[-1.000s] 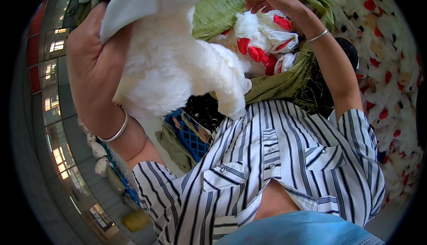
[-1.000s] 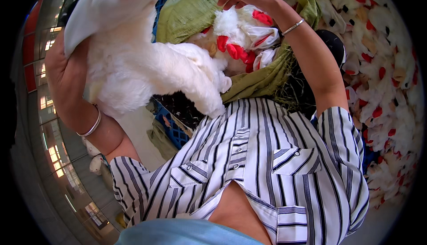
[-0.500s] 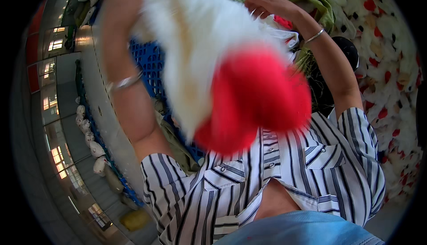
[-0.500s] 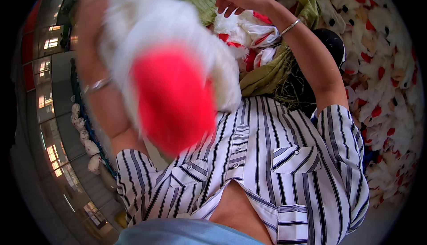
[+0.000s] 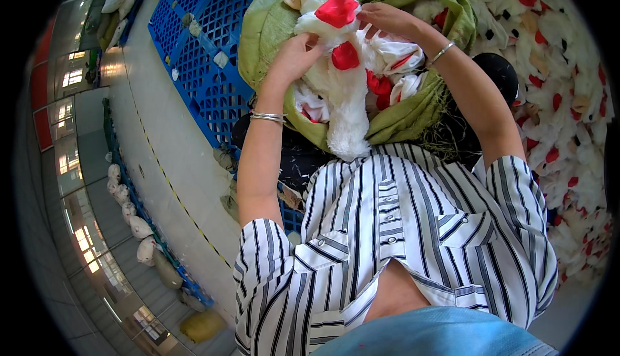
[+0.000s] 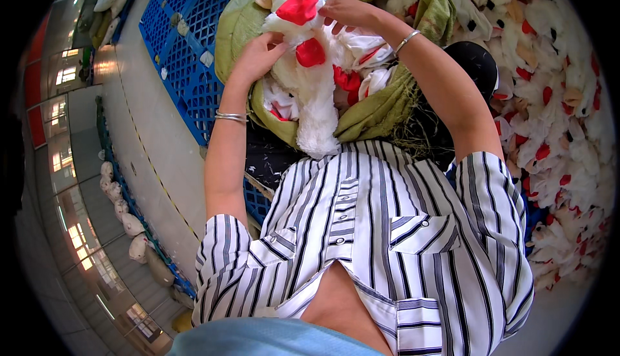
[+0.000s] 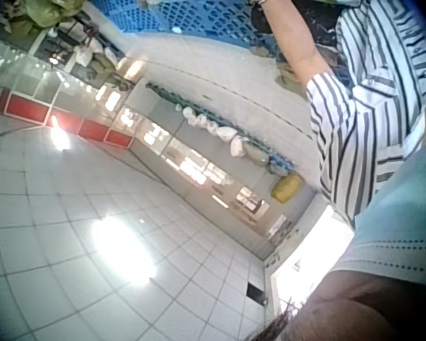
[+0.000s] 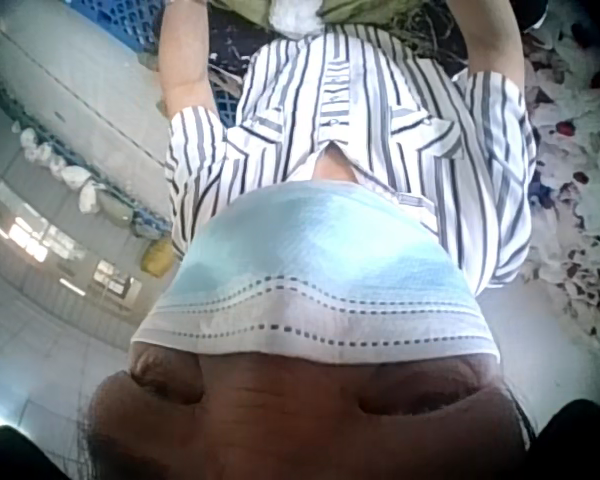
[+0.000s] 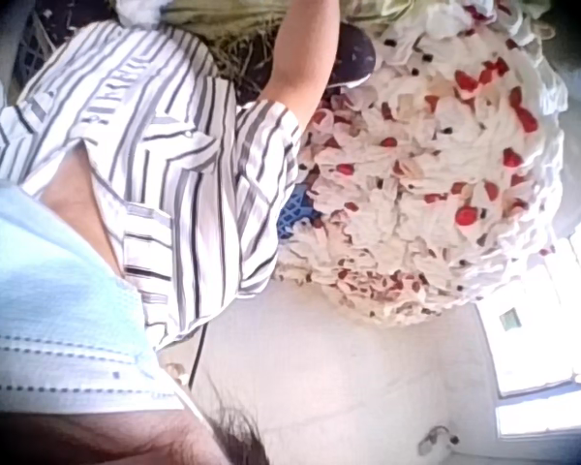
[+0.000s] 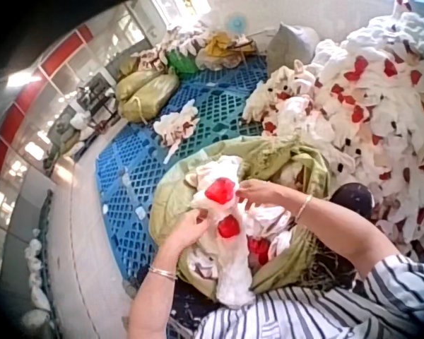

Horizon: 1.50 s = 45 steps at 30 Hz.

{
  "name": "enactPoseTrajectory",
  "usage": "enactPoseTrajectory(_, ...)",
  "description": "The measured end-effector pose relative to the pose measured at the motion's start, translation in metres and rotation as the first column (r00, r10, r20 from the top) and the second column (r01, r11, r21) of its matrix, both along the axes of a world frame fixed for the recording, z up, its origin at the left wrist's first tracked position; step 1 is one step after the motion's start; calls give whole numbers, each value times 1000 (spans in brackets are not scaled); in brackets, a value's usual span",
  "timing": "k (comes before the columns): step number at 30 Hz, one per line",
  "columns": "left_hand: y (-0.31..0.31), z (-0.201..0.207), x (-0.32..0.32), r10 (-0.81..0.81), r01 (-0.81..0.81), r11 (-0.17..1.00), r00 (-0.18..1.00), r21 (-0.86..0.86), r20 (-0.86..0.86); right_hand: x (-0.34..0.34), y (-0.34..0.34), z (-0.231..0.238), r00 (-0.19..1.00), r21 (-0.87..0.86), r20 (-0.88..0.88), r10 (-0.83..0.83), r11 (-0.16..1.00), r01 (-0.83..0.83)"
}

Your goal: The person is assembling white stuffed rabbit toys by hand. They repeatedly pick up the plush bodies and red fabric pieces, stuffing the red material into the white bodies and adjusting the features. The person handles the toys one at a time, occasionally picking up a paper document before returning to the assembly process.

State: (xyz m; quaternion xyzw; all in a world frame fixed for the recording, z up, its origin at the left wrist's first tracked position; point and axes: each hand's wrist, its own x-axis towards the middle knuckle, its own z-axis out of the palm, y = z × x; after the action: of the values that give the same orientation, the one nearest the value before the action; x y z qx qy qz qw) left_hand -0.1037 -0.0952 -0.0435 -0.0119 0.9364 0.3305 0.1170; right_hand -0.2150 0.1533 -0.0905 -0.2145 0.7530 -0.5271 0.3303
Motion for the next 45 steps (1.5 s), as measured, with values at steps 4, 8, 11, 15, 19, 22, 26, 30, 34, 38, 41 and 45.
enactPoseTrajectory(4,10,3,-2,78,-72,996,993,60,-91,1,-6,4,999,23,-44,-30,999,31)
enactPoseTrajectory(8,21,-1,-10,165,-150,985,960,83,-224,-7,-4,0,979,-69,-197,-55,997,42)
enactPoseTrajectory(11,27,-7,-19,218,-179,971,933,157,-286,-7,-4,3,868,-183,-480,-131,982,47)
enactPoseTrajectory(15,35,-10,-23,260,-178,946,917,273,-303,8,-4,32,862,-293,-493,-116,955,-39)
enactPoseTrajectory(19,41,-11,-34,260,-167,936,921,310,-290,-3,2,29,854,-247,-508,-112,969,-20)
enactPoseTrajectory(22,50,-5,-33,293,-130,901,885,413,-361,-5,5,32,857,-225,-491,-159,973,51)
enactPoseTrajectory(26,58,12,-29,373,-91,746,878,660,-301,-6,9,44,832,-271,-491,-259,953,137)
enactPoseTrajectory(30,65,27,-29,370,-79,673,897,735,-242,-17,18,47,786,-276,-536,-308,944,181)
enactPoseTrajectory(34,66,23,-32,384,-88,681,889,727,-251,-9,16,55,674,-290,-653,-347,936,201)
enactPoseTrajectory(38,67,16,-29,344,-112,733,912,671,-223,2,5,72,275,-442,-859,-433,896,30)
enactPoseTrajectory(41,75,19,-22,297,-97,738,935,668,-193,21,8,80,575,-207,-802,-164,978,-9)
enactPoseTrajectory(45,72,14,-19,325,-103,700,927,707,-186,7,10,68,540,-228,-808,-237,970,84)
